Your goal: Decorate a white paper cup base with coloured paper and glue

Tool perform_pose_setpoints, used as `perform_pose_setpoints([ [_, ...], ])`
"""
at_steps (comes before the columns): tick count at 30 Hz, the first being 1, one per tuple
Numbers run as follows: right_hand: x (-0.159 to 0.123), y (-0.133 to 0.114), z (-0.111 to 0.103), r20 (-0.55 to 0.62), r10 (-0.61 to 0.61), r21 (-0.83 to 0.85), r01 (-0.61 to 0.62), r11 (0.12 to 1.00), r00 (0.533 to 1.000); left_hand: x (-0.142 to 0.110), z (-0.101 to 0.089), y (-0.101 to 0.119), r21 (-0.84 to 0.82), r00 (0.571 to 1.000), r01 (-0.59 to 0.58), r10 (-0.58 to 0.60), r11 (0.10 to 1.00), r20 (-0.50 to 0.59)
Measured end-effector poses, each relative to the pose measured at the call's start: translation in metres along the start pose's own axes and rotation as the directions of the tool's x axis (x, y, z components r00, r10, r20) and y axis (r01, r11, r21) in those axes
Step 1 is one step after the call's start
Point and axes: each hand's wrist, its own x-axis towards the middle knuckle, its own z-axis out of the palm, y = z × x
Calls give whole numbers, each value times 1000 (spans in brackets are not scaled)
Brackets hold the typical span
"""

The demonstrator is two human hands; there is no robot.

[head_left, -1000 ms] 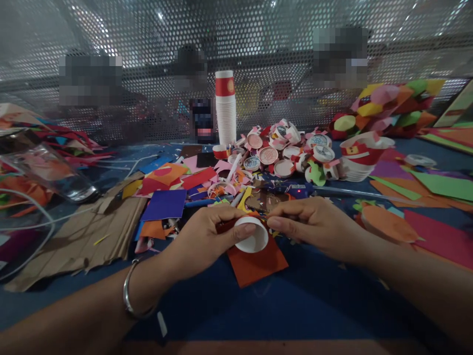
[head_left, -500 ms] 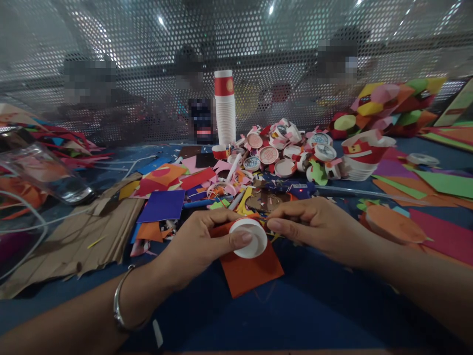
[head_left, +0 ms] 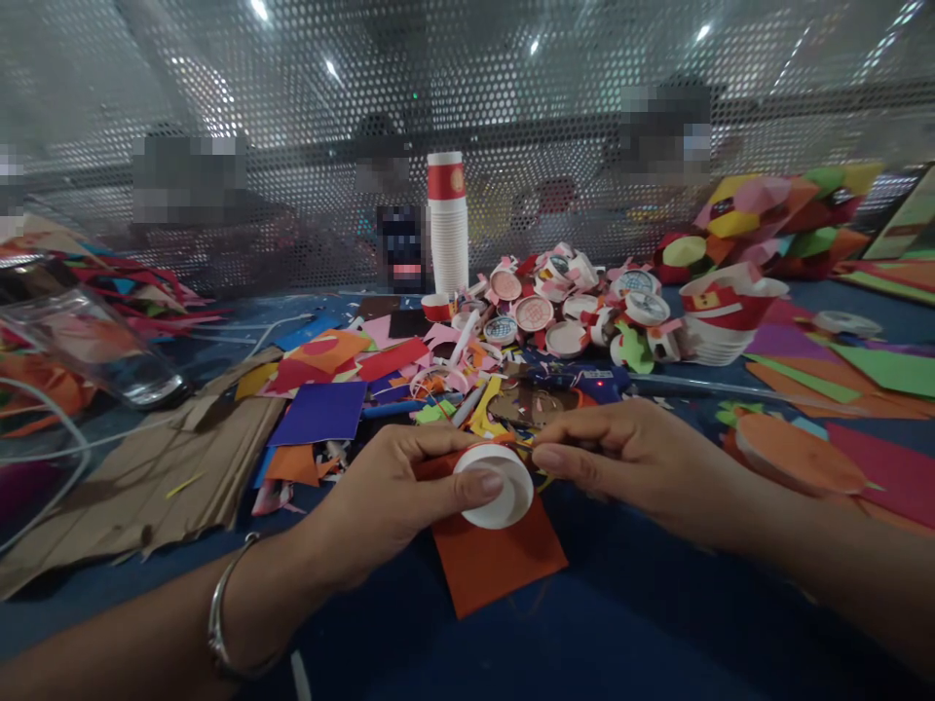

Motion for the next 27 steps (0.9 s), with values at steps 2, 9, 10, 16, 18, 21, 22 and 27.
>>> perform_pose_setpoints([
  [2, 0, 0, 0, 2, 2, 1, -2, 1000, 1000, -1, -1, 0, 18, 1000, -10, 10, 1000, 4],
  [9, 0, -3, 0, 19, 1, 21, -1, 1000, 1000, 0, -2, 0, 88, 999, -19, 16, 996, 36],
  [10, 0, -3, 0, 21, 0, 18, 0, 1000, 1000, 0, -2, 0, 95, 999, -22, 18, 995, 34],
  [16, 0, -5, -1, 13, 18, 5, -18, 1000, 1000, -1, -4, -3, 39, 1000, 28, -28, 999, 12],
  [18, 0, -5, -1, 10, 19, 2, -19, 1000, 1000, -1, -4, -3, -39, 998, 67, -67, 997, 1],
  [21, 0, -4, -1, 2, 35, -4, -35, 999, 999, -1, -3, -3, -193, 991, 130, -133, 973, -4],
  [22, 0, -4, -1, 2, 40, -4, -40, 999, 999, -1, -3, -3, -232, 989, 145, -150, 962, -5],
  [27, 0, -2, 0, 20, 62, 60, -63, 996, 998, -2, -6, -5, -220, 993, 116, -120, 969, -3],
])
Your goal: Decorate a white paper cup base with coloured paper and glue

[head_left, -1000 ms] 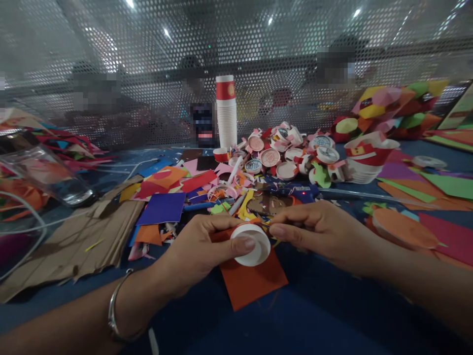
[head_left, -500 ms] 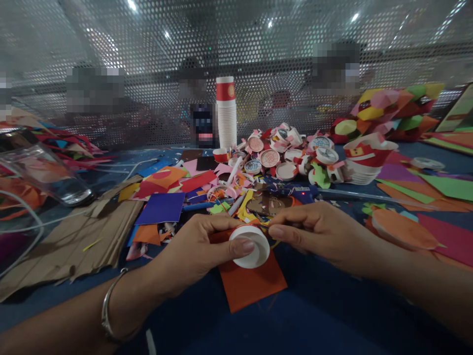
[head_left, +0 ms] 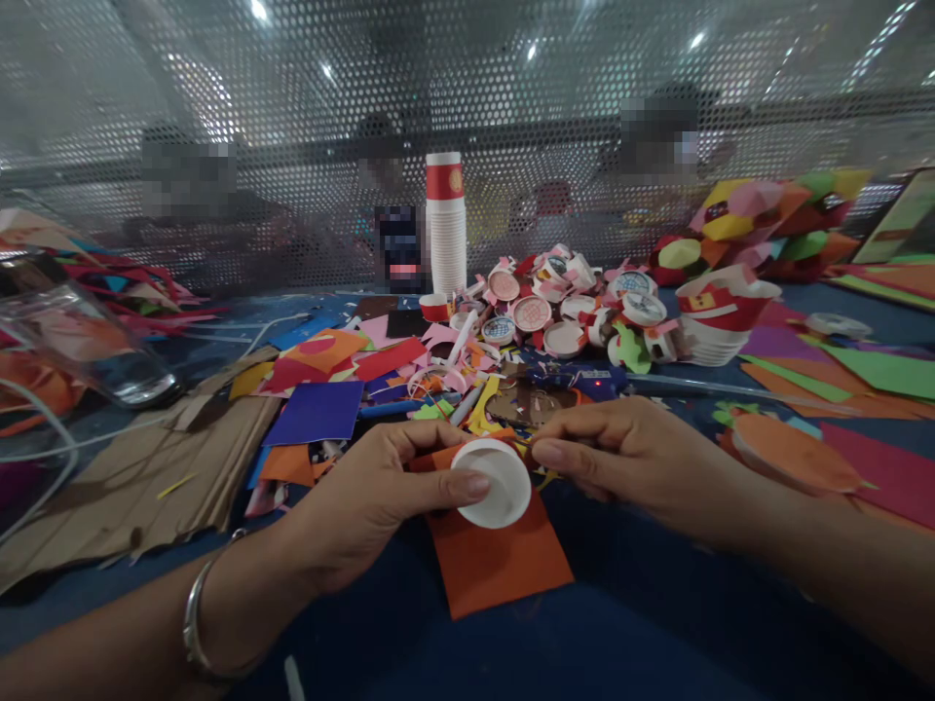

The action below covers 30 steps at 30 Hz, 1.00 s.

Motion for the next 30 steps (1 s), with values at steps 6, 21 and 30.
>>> perform_pose_setpoints([
  [6, 0, 1, 1, 9, 35, 74, -36, 997, 999, 0, -2, -3, 44, 999, -44, 44, 998, -15],
  [21, -1, 3, -1, 22, 33, 113, -35, 993, 999, 2, -1, -1, 22, 996, -13, 15, 1000, -85],
  [30, -2, 2, 1, 15, 57, 123, -58, 991, 998, 2, 1, -4, 22, 998, -47, 47, 999, -30],
])
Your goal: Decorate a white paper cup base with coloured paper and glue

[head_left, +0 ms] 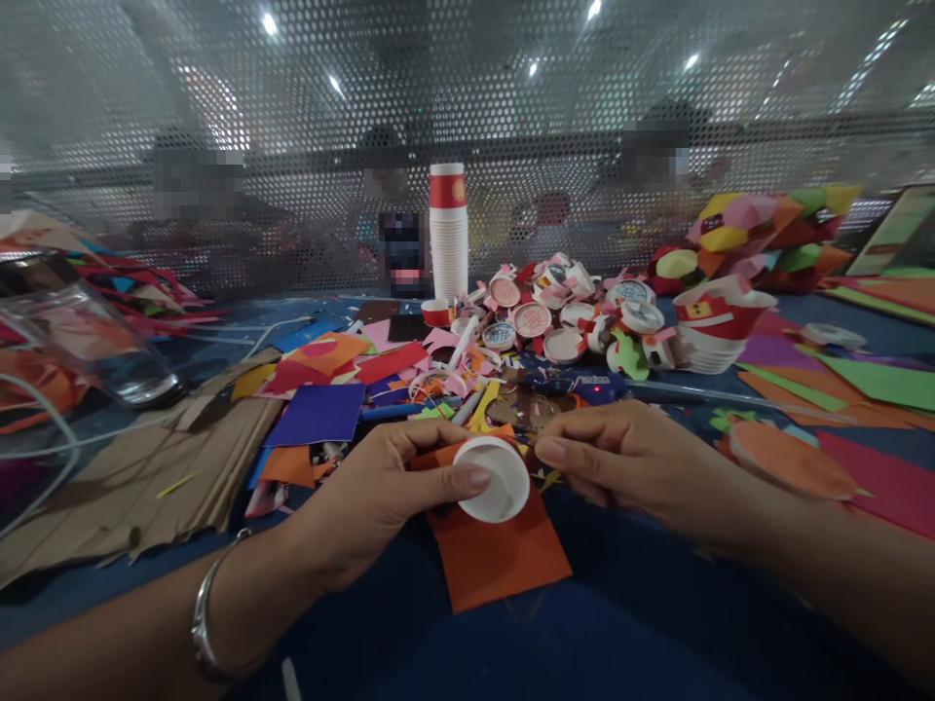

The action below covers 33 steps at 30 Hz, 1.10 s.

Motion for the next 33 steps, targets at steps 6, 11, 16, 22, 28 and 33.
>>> perform_pose_setpoints([
  [6, 1, -1, 2, 6, -8, -47, 8, 999, 1000, -1, 3, 0, 93, 998, -53, 49, 994, 51],
  [11, 0, 1, 2, 12, -18, -46, 18, 999, 1000, 0, 1, -1, 156, 999, -48, 43, 987, 33],
  [16, -1, 0, 2, 15, -29, -14, 29, 999, 999, 0, 0, -1, 160, 998, -46, 39, 986, 47],
  [22, -1, -1, 3, 12, -40, -29, 40, 999, 999, 0, -1, -2, 156, 997, -57, 48, 986, 63],
  [28, 1, 0, 2, -3, -73, -81, 72, 994, 997, 0, -1, -2, 173, 996, -65, 55, 983, 66],
  [33, 1, 0, 2, 16, -61, -86, 62, 994, 998, 2, -1, 1, 158, 996, -51, 39, 986, 81],
])
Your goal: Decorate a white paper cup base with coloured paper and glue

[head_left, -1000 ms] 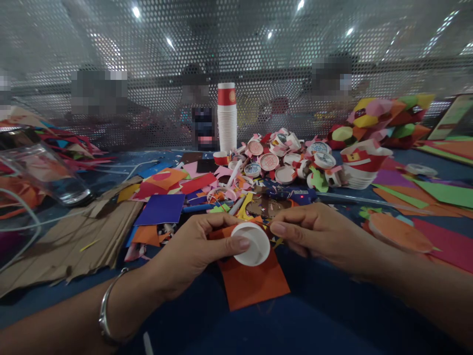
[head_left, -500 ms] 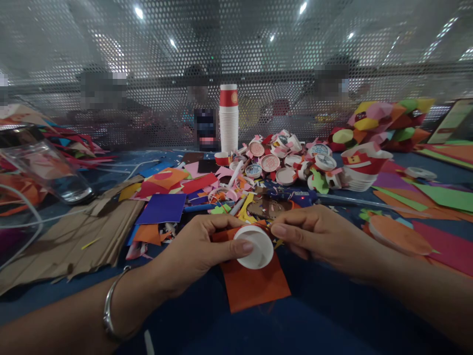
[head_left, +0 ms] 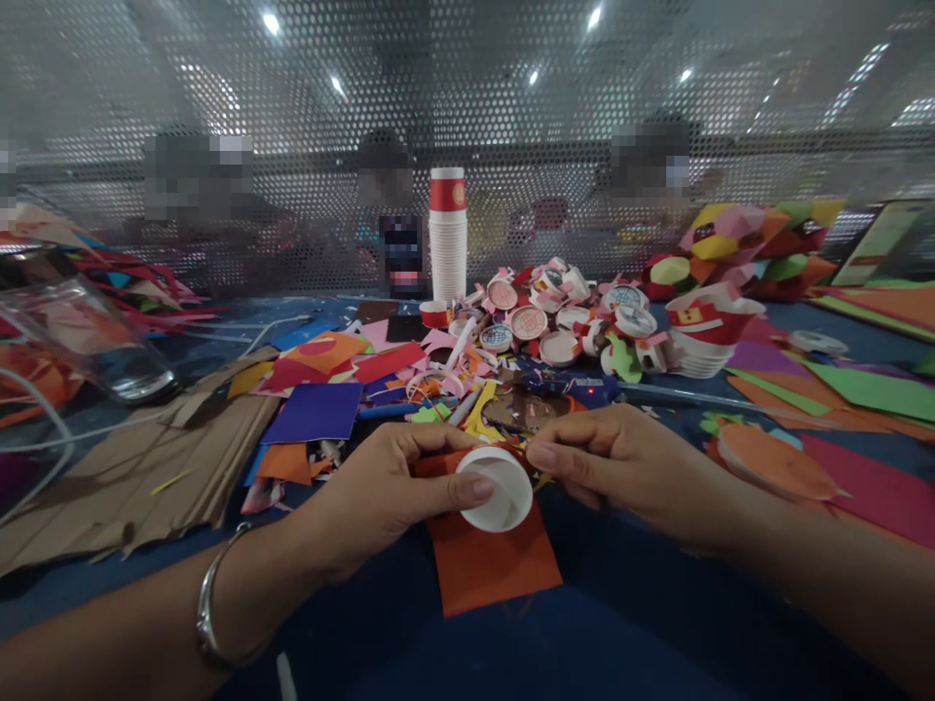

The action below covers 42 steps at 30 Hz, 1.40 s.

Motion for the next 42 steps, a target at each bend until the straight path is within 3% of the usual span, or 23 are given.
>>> perform_pose_setpoints([
  [12, 1, 2, -2, 22, 3, -14, -2, 1000, 1000, -1, -4, 6, 125, 999, -30, 27, 992, 24],
  [34, 0, -1, -2, 58, 4, 34, -6, 999, 998, 0, -6, 10, 206, 997, -57, 47, 977, 56],
  [42, -2, -1, -1, 26, 0, 11, 0, 1000, 1000, -2, -6, 9, 159, 1000, -12, 15, 987, -17],
])
